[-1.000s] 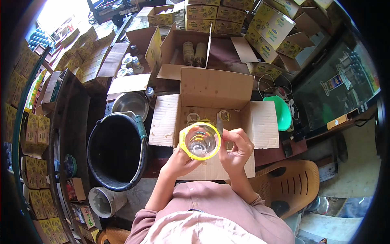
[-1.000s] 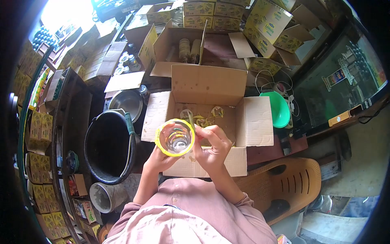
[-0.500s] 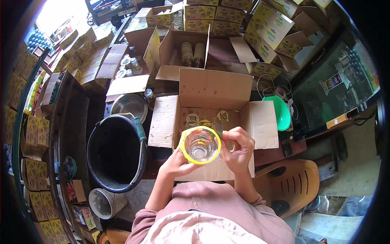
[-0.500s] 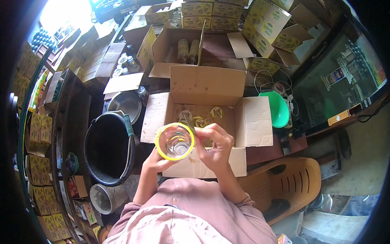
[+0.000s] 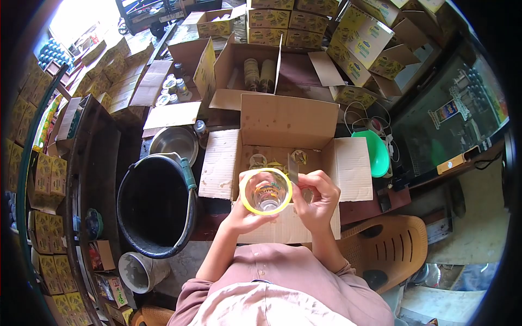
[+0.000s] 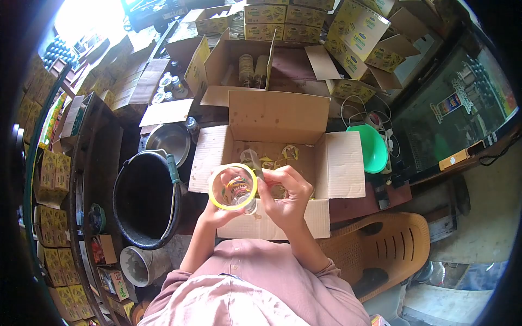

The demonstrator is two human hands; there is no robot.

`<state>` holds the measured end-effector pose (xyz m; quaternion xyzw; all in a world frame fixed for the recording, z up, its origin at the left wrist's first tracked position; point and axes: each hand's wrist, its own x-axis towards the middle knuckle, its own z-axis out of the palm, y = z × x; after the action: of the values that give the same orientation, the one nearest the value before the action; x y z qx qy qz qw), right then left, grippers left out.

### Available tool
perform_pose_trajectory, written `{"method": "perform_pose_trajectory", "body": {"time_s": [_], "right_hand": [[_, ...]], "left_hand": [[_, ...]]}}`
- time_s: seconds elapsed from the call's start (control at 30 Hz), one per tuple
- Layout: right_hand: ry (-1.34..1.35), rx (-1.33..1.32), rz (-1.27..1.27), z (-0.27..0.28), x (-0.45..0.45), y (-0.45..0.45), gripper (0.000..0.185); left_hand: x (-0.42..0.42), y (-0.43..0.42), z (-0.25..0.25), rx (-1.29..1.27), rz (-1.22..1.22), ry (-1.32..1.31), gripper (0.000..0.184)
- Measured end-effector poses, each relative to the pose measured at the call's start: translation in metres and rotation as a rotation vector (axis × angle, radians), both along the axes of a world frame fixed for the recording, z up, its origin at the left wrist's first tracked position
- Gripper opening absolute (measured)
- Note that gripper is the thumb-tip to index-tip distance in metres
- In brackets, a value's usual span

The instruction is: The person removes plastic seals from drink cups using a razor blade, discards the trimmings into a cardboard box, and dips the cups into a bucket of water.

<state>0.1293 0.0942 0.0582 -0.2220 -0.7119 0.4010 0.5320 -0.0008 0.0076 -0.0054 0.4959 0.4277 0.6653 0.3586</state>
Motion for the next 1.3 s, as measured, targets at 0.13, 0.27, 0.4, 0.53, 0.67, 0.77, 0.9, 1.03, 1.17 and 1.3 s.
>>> {"method": "perform_pose_trajectory", "body": {"time_s": [0.13, 0.27, 0.4, 0.53, 0.67, 0.77, 0.9, 1.03, 1.17, 1.3], "right_hand": [[0.014, -0.003, -0.031, 0.001, 0.001, -0.005, 0.018], [-0.041, 0.094, -0.095, 0.001, -0.001, -0.011, 0.018], [-0.084, 0.197, -0.164, 0.002, -0.002, -0.012, 0.018], [-0.084, 0.221, -0.197, 0.006, -0.002, -0.016, 0.019], [-0.073, 0.173, -0.157, 0.006, -0.003, -0.021, 0.019], [-0.085, 0.187, -0.160, 0.009, -0.005, -0.024, 0.019], [-0.102, 0.182, -0.148, 0.008, -0.004, -0.026, 0.023], [-0.085, 0.207, -0.164, 0.009, -0.006, -0.029, 0.021], [-0.059, 0.235, -0.167, 0.009, -0.012, -0.029, 0.019], [-0.042, 0.241, -0.159, 0.006, -0.014, -0.029, 0.019]], "left_hand": [[0.001, 0.004, 0.005, 0.091, -0.086, -0.265, 0.068], [0.000, 0.004, 0.008, 0.068, -0.046, -0.202, 0.068], [0.001, 0.004, 0.009, 0.062, -0.059, -0.195, 0.067], [-0.001, 0.004, 0.002, 0.049, -0.061, -0.230, 0.063], [0.001, 0.004, 0.008, 0.075, -0.083, -0.265, 0.063], [0.001, 0.004, 0.015, 0.092, -0.092, -0.275, 0.065], [0.001, 0.003, 0.014, 0.101, -0.076, -0.237, 0.066], [0.002, 0.001, 0.017, 0.102, -0.067, -0.280, 0.066], [0.003, 0.003, 0.012, 0.114, 0.035, -0.205, 0.067], [0.007, 0.003, 0.011, 0.131, 0.147, -0.072, 0.070]]}}
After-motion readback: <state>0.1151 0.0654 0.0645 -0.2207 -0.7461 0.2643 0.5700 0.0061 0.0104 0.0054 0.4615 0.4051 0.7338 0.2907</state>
